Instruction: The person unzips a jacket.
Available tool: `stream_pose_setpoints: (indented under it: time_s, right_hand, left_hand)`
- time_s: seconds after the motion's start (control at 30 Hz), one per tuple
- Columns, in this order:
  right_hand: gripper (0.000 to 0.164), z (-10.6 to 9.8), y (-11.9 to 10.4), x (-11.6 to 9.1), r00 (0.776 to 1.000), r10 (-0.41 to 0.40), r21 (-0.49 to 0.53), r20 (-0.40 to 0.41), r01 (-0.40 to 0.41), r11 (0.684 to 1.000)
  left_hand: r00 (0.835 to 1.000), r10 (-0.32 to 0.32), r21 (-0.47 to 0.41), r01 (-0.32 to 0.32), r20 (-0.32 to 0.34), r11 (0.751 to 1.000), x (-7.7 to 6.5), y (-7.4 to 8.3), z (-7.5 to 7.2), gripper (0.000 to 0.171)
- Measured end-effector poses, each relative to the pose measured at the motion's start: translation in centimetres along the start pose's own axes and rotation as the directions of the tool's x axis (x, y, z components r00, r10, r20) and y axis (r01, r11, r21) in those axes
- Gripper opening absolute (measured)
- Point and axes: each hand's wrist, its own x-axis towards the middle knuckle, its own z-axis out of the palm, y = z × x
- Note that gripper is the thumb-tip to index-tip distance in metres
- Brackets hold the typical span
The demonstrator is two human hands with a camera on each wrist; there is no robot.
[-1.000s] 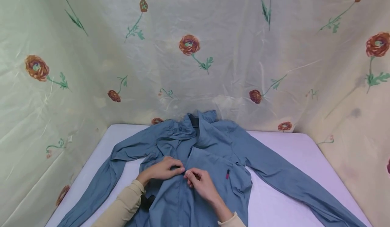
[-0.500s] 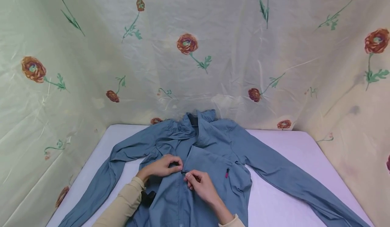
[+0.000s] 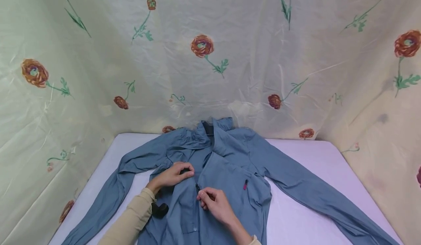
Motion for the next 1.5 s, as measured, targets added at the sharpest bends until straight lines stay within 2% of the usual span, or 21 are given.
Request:
stream_pose_setpoints:
  time_s: [0.27,0.5,0.67,0.87,1.03,1.2,1.4,1.5]
  right_hand:
    - [0.031,0.3,-0.2,0.0,1.000,0.024,-0.005,0.015,-0.024,1.000]
    - [0.035,0.4,0.0,-0.8,0.999,0.009,-0.010,0.046,-0.008,1.000]
    - [0.035,0.3,0.3,-1.9,1.000,0.017,-0.024,0.018,-0.016,1.000]
    - [0.039,0.4,0.7,-2.2,0.999,0.033,-0.007,0.040,-0.033,0.999]
    - [0.038,0.1,0.6,-2.4,0.996,0.059,-0.001,0.059,-0.059,0.998]
    - [0.039,0.3,0.3,-2.3,0.993,0.021,0.013,0.113,-0.023,1.000]
    - [0.040,0.4,0.1,-2.2,0.986,-0.003,0.033,0.169,-0.002,0.999]
    - [0.040,0.7,0.1,-2.0,0.983,-0.002,0.042,0.185,-0.005,0.999]
  left_hand:
    - [0.999,-0.030,0.021,0.031,-0.039,0.999,-0.2,-1.2,-0.7,0.016]
    - [0.991,-0.075,0.015,0.077,-0.107,0.997,-0.6,-1.8,-1.0,0.014]
    - [0.993,-0.076,0.036,0.079,-0.090,0.996,-0.5,-2.2,-0.5,0.016]
    - [0.990,-0.106,0.040,0.110,-0.098,0.993,-0.3,-2.8,-0.4,0.014]
    - [0.985,-0.141,0.020,0.144,-0.099,0.989,-0.2,-3.2,-0.9,0.017]
    - [0.973,-0.197,-0.006,0.198,-0.119,0.980,-0.5,-3.5,-1.8,0.015]
    - [0.971,-0.177,0.009,0.181,-0.160,0.983,-0.9,-4.7,-2.7,0.017]
    - [0.969,-0.164,0.064,0.178,-0.187,0.982,-1.4,-4.8,-2.9,0.016]
